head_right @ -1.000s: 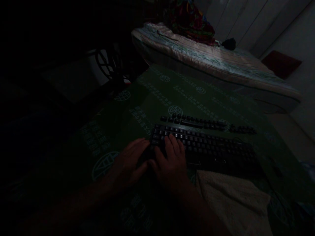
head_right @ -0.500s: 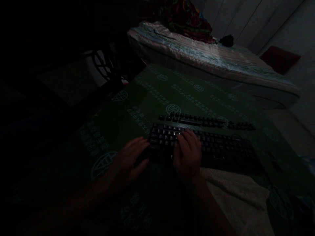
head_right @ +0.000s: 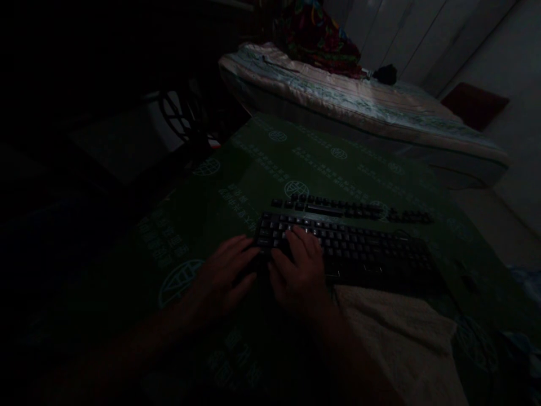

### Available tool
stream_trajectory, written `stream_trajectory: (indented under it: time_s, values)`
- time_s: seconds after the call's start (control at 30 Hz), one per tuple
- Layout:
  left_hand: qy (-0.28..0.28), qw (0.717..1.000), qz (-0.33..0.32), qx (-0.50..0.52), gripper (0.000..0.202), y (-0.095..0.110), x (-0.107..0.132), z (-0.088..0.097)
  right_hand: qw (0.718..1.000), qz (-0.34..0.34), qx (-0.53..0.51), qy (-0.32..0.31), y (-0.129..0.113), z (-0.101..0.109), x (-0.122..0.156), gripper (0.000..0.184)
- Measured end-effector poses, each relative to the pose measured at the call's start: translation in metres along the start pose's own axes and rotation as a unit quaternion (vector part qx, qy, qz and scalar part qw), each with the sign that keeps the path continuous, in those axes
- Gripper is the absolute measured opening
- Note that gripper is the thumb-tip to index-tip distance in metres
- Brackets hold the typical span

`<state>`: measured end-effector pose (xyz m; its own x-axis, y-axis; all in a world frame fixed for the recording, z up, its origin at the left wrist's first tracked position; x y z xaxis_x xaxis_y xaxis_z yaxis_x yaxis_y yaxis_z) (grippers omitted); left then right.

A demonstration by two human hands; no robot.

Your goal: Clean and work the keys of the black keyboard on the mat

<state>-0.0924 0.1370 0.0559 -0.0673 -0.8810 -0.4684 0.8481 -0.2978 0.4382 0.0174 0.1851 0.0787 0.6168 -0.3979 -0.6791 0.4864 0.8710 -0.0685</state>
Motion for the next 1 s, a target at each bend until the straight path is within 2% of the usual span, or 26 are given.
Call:
stream_trajectory:
  time_s: [0.23, 0.53, 1.0]
  values:
    - [0.0, 1.0, 0.009, -0.016, 0.039, -0.004, 0.004, -0.004, 0.998, -0.009, 0.025, -0.054, -0.008, -0.015, 0.0, 0.023]
    - [0.017, 1.0, -0.004, -0.004, 0.039, -0.003, 0.003, 0.001, 1.0, -0.023, 0.016, -0.014, -0.005, -0.007, 0.001, 0.019]
    - [0.008, 1.0, -0.003, -0.023, 0.035, -0.004, 0.005, -0.002, 0.998, 0.003, 0.057, -0.036, -0.01, -0.015, 0.003, 0.017]
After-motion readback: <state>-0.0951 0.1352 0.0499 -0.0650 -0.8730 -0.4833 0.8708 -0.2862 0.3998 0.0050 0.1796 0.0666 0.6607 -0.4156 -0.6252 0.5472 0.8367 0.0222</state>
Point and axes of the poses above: each hand's wrist, its own x-axis away from the middle knuckle, its own z-axis out of the back of the hand, y = z × x, the point moved 9 cm from there along -x, towards the middle knuckle, and after that the axes turned 6 degrees about x, right-handed, at the moved point
